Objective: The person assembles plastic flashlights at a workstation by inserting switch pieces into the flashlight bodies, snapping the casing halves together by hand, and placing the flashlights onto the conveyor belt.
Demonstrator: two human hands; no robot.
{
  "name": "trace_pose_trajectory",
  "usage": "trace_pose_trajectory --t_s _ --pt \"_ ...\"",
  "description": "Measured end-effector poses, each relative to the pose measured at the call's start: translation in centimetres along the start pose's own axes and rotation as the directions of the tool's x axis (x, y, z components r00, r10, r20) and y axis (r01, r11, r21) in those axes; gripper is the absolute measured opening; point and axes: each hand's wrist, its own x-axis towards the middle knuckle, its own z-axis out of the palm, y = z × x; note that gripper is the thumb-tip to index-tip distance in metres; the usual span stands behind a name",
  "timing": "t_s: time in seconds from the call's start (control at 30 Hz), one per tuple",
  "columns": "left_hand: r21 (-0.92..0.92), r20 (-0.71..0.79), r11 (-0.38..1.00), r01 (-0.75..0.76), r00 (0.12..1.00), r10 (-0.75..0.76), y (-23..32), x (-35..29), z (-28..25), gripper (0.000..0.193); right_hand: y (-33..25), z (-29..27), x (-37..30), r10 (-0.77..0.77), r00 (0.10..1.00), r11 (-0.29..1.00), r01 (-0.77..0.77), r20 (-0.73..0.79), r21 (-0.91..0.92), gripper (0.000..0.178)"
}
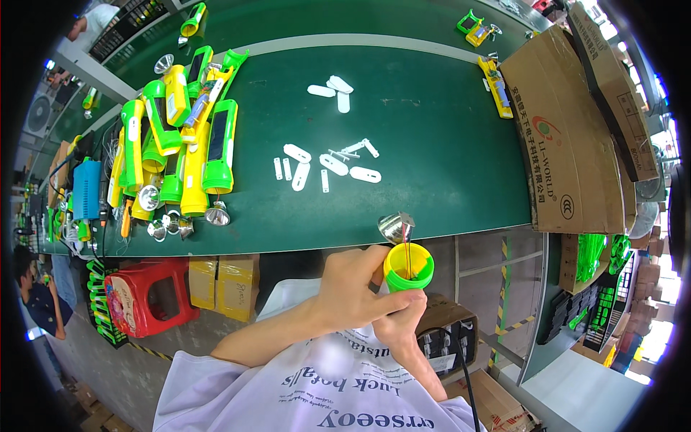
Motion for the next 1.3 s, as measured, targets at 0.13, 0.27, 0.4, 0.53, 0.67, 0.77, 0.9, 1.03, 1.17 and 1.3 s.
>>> trace_pose_trajectory --t_s 0.13,0.27,0.4,0.53,0.67,0.77,0.9,1.03,1.17,1.3 --pt "-0.011 -0.006 0.996 -0.089 0.996 0.089 0.0 0.0 -0.1 0.045 0.3 -0.2 -0.5 -0.020 1.000 1.000 0.020 0.003 -0.005 0.043" --pt "-0.006 -0.024 0.998 -0.060 0.998 0.060 0.0 -0.3 0.1 0.044 -0.1 -0.3 -0.1 -0.026 0.999 0.999 0.025 0.048 0.027 0.038" --pt "-0.062 0.008 0.973 0.223 0.975 -0.223 0.6 0.0 0.5 0.051 1.2 -0.4 -0.7 0.069 0.995 0.967 -0.086 0.078 0.240 0.032" --pt "-0.168 0.201 0.914 0.369 0.920 -0.335 0.3 1.0 -0.7 0.049 -0.6 -1.4 -0.7 0.342 0.876 0.678 -0.480 0.339 0.556 0.030" --pt "-0.249 0.400 0.872 0.421 0.865 -0.303 -1.7 1.1 -0.6 0.039 -1.4 -0.9 -0.2 0.296 0.760 0.316 -0.650 0.578 0.691 0.037" --pt "-0.553 0.489 0.532 0.641 0.767 -0.416 -1.8 1.0 -0.4 0.042 -1.6 -0.5 -0.1 0.315 0.757 0.356 -0.653 0.573 0.668 0.040" --pt "-0.389 0.406 0.688 0.613 0.784 -0.469 -1.8 1.3 -0.5 0.046 -1.7 0.0 -0.3 0.316 0.785 0.321 -0.617 0.533 0.718 0.040" --pt "-0.394 0.415 0.736 0.551 0.821 -0.393 -1.9 1.2 -0.3 0.038 -1.6 -0.5 -0.9 0.227 0.732 -0.011 -0.657 0.642 0.754 0.033" --pt "-0.289 0.480 0.799 0.526 0.802 -0.355 -1.8 1.1 -0.3 0.025 -1.7 -0.5 -0.8 0.221 0.743 -0.026 -0.643 0.632 0.765 0.028" --pt "-0.215 0.410 0.871 0.442 0.850 -0.330 -2.2 1.5 -2.0 0.025 -1.8 -0.9 -0.7 0.192 0.746 -0.131 -0.624 0.637 0.770 0.032"
